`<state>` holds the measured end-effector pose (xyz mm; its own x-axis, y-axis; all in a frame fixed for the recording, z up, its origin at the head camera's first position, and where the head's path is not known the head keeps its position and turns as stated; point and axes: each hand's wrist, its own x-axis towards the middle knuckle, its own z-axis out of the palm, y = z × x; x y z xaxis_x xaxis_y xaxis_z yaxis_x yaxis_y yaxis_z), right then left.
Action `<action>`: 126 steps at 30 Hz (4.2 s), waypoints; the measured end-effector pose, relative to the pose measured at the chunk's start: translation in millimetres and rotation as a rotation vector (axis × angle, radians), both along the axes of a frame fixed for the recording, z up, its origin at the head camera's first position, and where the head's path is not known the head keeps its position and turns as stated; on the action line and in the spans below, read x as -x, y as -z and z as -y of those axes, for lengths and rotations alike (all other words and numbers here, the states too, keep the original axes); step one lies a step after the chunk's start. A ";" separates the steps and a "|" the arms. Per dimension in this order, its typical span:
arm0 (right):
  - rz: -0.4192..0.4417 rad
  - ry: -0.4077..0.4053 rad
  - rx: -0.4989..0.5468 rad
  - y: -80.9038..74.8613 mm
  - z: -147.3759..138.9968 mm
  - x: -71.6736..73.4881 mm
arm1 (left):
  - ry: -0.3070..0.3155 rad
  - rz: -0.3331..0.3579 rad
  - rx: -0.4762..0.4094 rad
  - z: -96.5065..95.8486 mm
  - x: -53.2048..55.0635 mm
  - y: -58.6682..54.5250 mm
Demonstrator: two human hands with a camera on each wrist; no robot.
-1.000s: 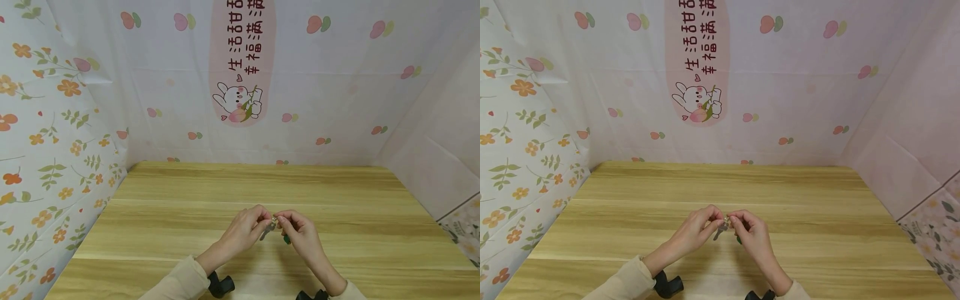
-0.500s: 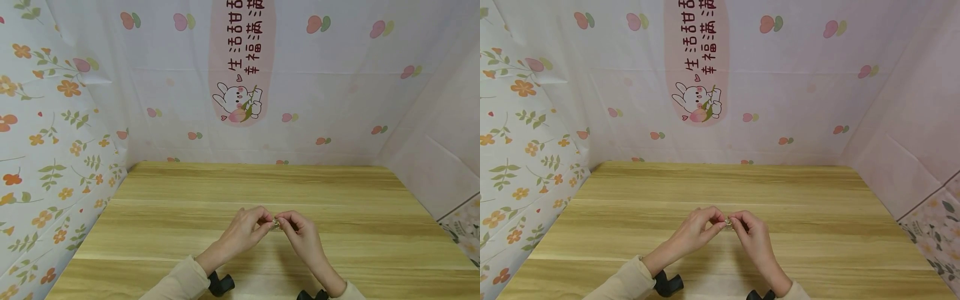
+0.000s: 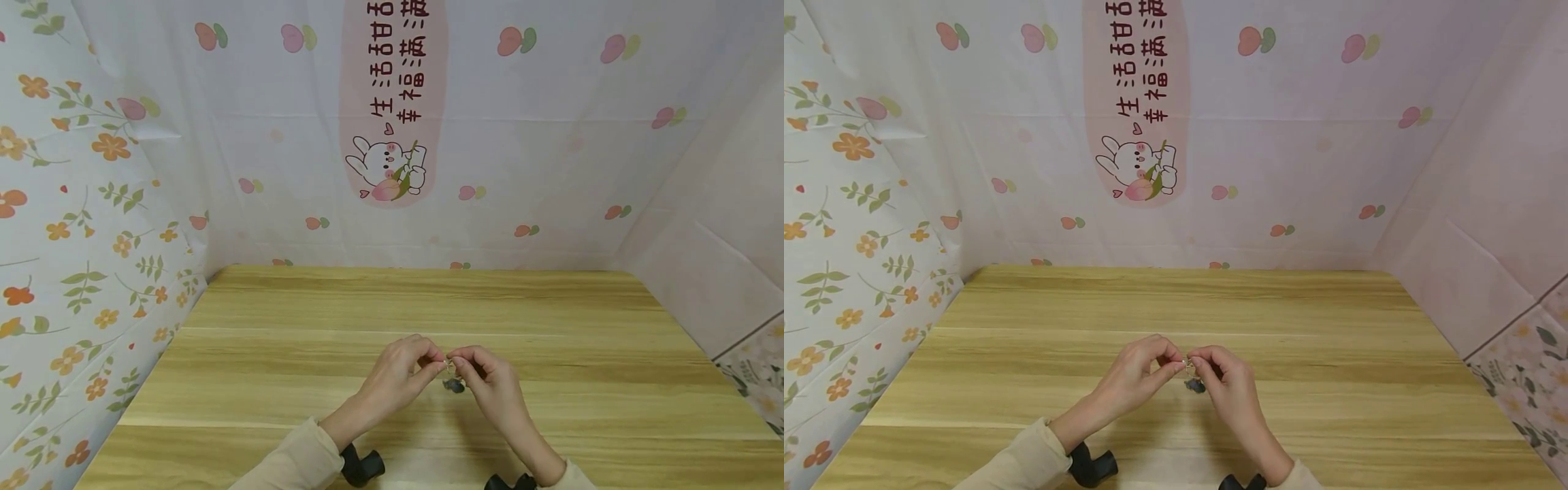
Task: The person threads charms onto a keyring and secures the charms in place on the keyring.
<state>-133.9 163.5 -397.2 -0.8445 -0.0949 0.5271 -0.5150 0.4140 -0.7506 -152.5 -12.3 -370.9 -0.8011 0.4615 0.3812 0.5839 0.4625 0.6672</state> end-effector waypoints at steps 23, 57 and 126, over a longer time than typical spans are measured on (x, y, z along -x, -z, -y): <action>0.121 -0.045 -0.004 -4.4 1.8 -4.7 | -0.040 -0.024 0.085 -2.0 -3.9 -3.8; 0.036 -0.052 -0.043 -2.8 -2.2 -5.4 | 0.027 0.104 -0.011 1.2 -4.4 1.5; -0.105 0.004 -0.203 -0.9 -2.2 -12.2 | 0.018 0.149 0.049 -0.3 -10.7 2.8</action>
